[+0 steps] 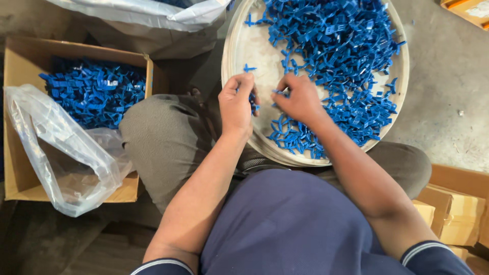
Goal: The person sits cross-legged on the floor and sorts small blue plastic parts from a white tray into a cardboard box. They pick up handfuls of parts, separate them, and place them into the box while occasionally shifting the remaining parts in the tray.
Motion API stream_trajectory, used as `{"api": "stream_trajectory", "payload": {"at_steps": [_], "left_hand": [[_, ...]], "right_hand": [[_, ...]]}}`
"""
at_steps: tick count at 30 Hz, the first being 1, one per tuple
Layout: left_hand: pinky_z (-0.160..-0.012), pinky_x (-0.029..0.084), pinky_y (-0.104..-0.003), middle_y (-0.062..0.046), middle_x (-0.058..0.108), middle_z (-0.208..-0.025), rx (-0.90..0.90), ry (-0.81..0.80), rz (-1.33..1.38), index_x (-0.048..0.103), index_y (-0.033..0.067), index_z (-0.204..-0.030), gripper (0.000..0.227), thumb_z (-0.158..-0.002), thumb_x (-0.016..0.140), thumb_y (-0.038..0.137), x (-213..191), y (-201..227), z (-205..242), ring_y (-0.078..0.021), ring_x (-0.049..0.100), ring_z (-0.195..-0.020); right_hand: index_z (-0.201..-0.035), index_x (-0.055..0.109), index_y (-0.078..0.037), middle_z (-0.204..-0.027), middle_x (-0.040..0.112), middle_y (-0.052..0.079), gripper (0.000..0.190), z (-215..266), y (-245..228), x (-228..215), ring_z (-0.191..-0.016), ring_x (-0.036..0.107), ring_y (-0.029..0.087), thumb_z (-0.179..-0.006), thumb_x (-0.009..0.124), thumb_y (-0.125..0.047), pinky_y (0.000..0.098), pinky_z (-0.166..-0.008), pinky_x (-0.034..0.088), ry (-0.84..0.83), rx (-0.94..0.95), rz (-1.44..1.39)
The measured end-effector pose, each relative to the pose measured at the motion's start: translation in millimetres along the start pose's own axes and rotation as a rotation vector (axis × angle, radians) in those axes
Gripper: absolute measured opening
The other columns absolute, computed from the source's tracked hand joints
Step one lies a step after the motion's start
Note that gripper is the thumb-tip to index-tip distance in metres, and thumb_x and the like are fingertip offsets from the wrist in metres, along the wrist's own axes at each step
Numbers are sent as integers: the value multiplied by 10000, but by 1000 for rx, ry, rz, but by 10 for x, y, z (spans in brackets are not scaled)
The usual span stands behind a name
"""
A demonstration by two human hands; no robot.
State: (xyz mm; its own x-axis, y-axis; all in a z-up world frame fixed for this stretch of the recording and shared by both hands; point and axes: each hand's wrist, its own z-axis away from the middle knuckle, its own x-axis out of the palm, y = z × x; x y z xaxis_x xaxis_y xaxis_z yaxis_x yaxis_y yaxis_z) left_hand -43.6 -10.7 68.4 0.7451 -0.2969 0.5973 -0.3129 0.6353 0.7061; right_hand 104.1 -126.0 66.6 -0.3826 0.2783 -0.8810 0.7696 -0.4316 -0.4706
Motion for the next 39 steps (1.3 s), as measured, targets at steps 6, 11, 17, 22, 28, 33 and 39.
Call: {"api": "stream_trajectory", "payload": {"at_steps": [6,11,17,22,28,33,39], "left_hand": [[-413,400,-239,-5,590,-734,35,71,105,622,90,-969,214,-991,661,299,11,18,-33,-97,584,-569],[-427,410,-242,-20,593,-723,118,64,81,623,76,-973,219,-1022,653,287,-23,-24,-44,-97,563,-568],[-416,408,-242,-11,607,-738,81,66,87,622,82,-982,222,-1017,633,301,-113,-6,-96,-100,577,-570],[-425,413,-243,-16,592,-763,4,33,61,627,89,-1041,237,-995,646,321,-52,-91,-88,-98,585,-598],[-420,416,-260,-30,598,-843,-87,-6,20,611,69,-1078,371,-1021,593,434,-70,-100,-60,-117,595,-617],[-391,417,-279,-66,664,-867,-340,-142,176,598,82,-1119,487,-1008,479,541,-28,-112,-44,-137,630,-610],[-445,405,-301,-62,628,-839,-279,-195,128,605,87,-1022,226,-1006,604,312,-73,-74,49,-181,620,-638]], "right_hand": [[-1001,650,-57,-900,730,115,294,-258,-25,-121,-809,729,275,-841,827,-228,380,-752,558,28,128,-234],[-1090,713,-66,-999,739,133,328,-586,-355,223,-932,680,372,-780,766,-156,461,-791,524,58,-255,-43],[-796,635,-58,-880,639,168,282,-529,-301,450,-831,636,385,-735,819,-263,477,-737,511,-90,-27,-77],[-809,645,-47,-880,675,177,253,-354,0,444,-832,655,384,-703,796,-220,472,-708,524,-53,73,-4],[-950,628,-37,-918,671,53,251,-308,18,-129,-741,640,157,-795,816,-96,345,-632,551,-122,399,-862],[-1108,644,-26,-1057,688,59,369,2,-315,-439,-913,661,145,-810,850,-97,302,-766,567,-145,-71,-641],[-1115,683,-51,-1108,701,90,270,656,-276,-701,-943,706,165,-889,807,-131,299,-836,583,51,-63,-543]]}}
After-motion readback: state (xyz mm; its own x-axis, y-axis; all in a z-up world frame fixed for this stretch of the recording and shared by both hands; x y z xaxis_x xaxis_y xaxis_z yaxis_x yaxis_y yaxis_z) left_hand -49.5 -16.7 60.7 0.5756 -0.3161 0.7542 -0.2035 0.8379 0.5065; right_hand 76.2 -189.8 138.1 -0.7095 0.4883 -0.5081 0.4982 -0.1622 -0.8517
